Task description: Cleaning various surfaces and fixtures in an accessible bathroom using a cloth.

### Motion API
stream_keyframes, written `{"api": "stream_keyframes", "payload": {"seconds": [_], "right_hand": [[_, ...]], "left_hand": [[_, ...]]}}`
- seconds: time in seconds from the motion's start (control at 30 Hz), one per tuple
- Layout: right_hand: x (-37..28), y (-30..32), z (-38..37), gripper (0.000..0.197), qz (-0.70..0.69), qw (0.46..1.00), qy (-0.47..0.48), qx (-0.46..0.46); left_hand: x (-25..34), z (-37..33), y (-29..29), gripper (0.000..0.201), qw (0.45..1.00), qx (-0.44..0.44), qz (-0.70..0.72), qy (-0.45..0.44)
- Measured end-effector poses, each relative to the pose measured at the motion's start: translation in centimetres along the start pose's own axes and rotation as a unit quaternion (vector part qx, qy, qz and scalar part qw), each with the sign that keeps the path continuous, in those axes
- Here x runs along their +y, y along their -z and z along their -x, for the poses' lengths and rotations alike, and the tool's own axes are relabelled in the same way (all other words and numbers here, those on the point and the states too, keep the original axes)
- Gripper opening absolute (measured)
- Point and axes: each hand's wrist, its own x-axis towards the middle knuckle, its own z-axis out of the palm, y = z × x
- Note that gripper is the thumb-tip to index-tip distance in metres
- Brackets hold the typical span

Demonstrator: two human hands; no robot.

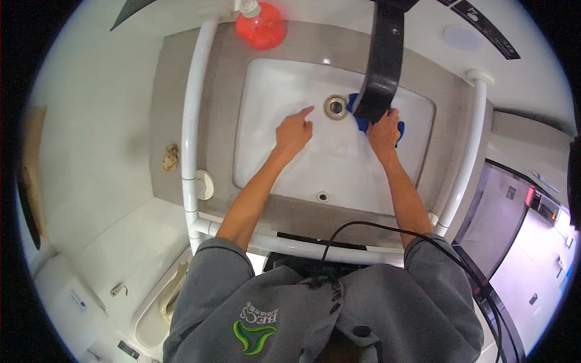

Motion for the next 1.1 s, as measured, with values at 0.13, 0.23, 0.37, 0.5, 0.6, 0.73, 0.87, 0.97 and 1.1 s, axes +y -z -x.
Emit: {"api": "stream_keyframes", "payload": {"seconds": [0.13, 0.23, 0.37, 0.5, 0.6, 0.73, 0.87, 0.97, 1.1], "right_hand": [[-3.7, -0.3, 5.1, 0.038, -0.023, 0.982, -0.023, -0.188], [-11.2, -1.3, 9.2, 0.036, -0.18, 0.943, 0.123, -0.25], [-18.9, -6.4, 3.6, 0.033, -0.214, 0.95, 0.169, -0.155], [-13.8, -6.5, -4.3, 0.033, -0.026, 0.979, 0.174, -0.104], [-2.7, -10.3, -4.4, 0.029, -0.051, 0.985, 0.144, 0.084], [-0.4, 0.3, 1.9, 0.033, -0.018, 0.999, 0.043, -0.013], [0.6, 3.3, 9.2, 0.037, -0.001, 0.995, 0.023, -0.098], [-2.1, 5.6, 12.4, 0.034, -0.116, 0.978, 0.069, -0.158], [-4.7, 6.2, 12.3, 0.035, -0.254, 0.942, 0.104, -0.195]], "left_hand": [[-1.8, 4.4, 5.4, 0.034, 0.99, 0.052, 0.126, 0.019], [-0.3, 6.5, 8.2, 0.03, 0.939, 0.087, 0.329, 0.046], [1.2, 6.2, 7.3, 0.026, 0.863, 0.09, 0.486, 0.103], [1.2, 6.4, 6.5, 0.024, 0.822, 0.04, 0.553, 0.13], [5.3, 4.0, 5.6, 0.04, 0.753, -0.07, 0.646, 0.106], [9.4, 2.6, 6.1, 0.056, 0.613, -0.2, 0.756, 0.112], [13.6, 1.0, 6.8, 0.061, 0.526, -0.235, 0.813, 0.085], [14.5, 1.4, 7.4, 0.06, 0.504, -0.226, 0.829, 0.083], [13.9, 1.9, 7.2, 0.058, 0.488, -0.224, 0.839, 0.085]]}}
